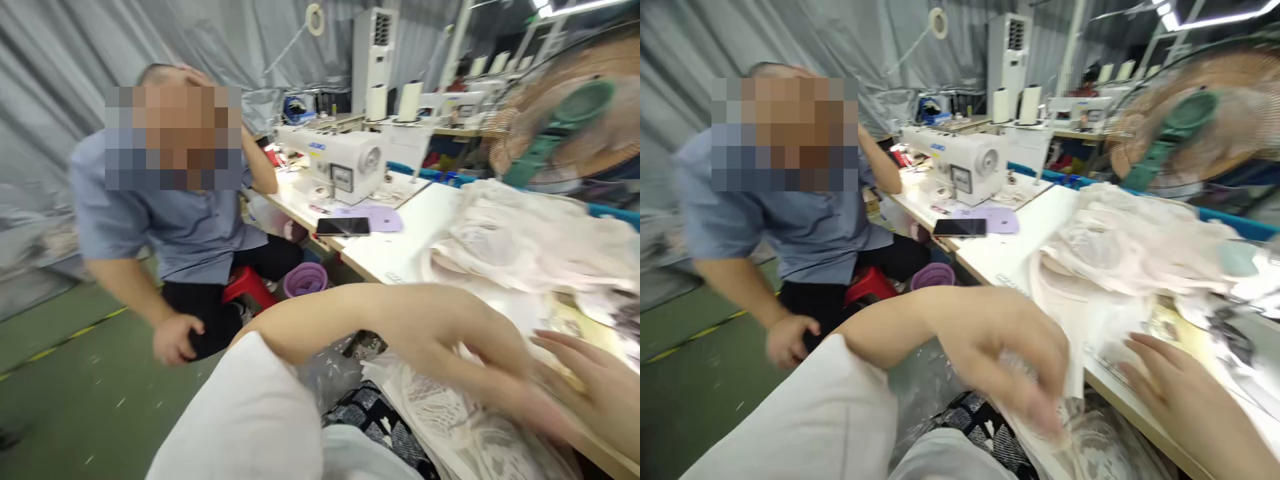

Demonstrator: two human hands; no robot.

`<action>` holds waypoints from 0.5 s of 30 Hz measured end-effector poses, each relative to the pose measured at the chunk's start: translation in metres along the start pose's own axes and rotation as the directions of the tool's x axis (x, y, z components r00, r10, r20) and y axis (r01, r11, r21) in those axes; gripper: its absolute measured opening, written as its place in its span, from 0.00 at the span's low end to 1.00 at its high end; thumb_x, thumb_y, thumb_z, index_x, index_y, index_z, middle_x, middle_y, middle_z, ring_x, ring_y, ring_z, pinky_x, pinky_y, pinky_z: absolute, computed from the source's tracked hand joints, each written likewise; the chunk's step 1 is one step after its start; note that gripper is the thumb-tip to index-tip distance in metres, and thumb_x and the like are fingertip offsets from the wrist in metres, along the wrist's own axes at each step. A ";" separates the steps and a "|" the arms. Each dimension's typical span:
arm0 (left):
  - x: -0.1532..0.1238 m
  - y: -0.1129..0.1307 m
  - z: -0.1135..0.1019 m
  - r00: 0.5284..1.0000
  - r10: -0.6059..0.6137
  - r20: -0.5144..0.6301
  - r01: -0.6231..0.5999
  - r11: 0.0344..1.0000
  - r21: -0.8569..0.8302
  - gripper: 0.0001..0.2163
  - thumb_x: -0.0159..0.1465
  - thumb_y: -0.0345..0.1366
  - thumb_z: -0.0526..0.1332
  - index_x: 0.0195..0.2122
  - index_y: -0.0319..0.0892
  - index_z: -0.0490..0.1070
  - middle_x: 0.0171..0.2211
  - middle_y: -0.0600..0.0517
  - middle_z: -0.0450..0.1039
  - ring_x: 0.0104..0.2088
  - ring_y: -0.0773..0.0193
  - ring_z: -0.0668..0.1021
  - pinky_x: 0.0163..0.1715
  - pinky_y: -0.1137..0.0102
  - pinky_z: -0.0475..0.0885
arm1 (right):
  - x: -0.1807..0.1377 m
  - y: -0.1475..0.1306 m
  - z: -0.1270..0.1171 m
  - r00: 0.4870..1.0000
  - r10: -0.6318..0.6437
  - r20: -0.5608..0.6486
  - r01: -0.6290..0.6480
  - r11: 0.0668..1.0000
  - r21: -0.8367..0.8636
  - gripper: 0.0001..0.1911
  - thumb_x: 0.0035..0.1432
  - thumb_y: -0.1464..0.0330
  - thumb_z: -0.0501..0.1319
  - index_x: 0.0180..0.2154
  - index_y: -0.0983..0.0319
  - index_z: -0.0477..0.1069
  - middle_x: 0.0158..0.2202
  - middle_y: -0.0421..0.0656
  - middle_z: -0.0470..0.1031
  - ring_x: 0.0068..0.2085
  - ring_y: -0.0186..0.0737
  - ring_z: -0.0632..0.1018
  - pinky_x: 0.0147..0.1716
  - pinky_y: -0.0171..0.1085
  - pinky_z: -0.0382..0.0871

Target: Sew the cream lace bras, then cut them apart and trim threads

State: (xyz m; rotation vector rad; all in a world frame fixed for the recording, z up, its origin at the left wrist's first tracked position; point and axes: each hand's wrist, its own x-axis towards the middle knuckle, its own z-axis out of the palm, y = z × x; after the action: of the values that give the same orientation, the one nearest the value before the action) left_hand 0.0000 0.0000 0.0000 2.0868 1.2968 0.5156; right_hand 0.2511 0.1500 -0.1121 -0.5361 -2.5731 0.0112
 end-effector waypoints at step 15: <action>0.130 -0.117 -0.023 0.930 -0.163 -0.330 0.314 0.818 0.482 0.16 0.60 0.28 0.52 0.50 0.37 0.66 0.48 0.41 0.68 0.49 0.52 0.72 0.48 0.58 0.68 | 0.058 -0.086 0.031 0.960 0.150 0.238 -0.120 0.983 -0.138 0.08 0.50 0.79 0.58 0.34 0.66 0.71 0.33 0.51 0.72 0.36 0.53 0.74 0.33 0.47 0.71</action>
State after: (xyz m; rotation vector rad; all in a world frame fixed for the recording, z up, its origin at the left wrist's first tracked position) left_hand -0.0329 0.1610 -0.0626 2.2811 2.0294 0.3678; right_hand 0.1579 0.0954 -0.1024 -0.8020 -2.7865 -0.0352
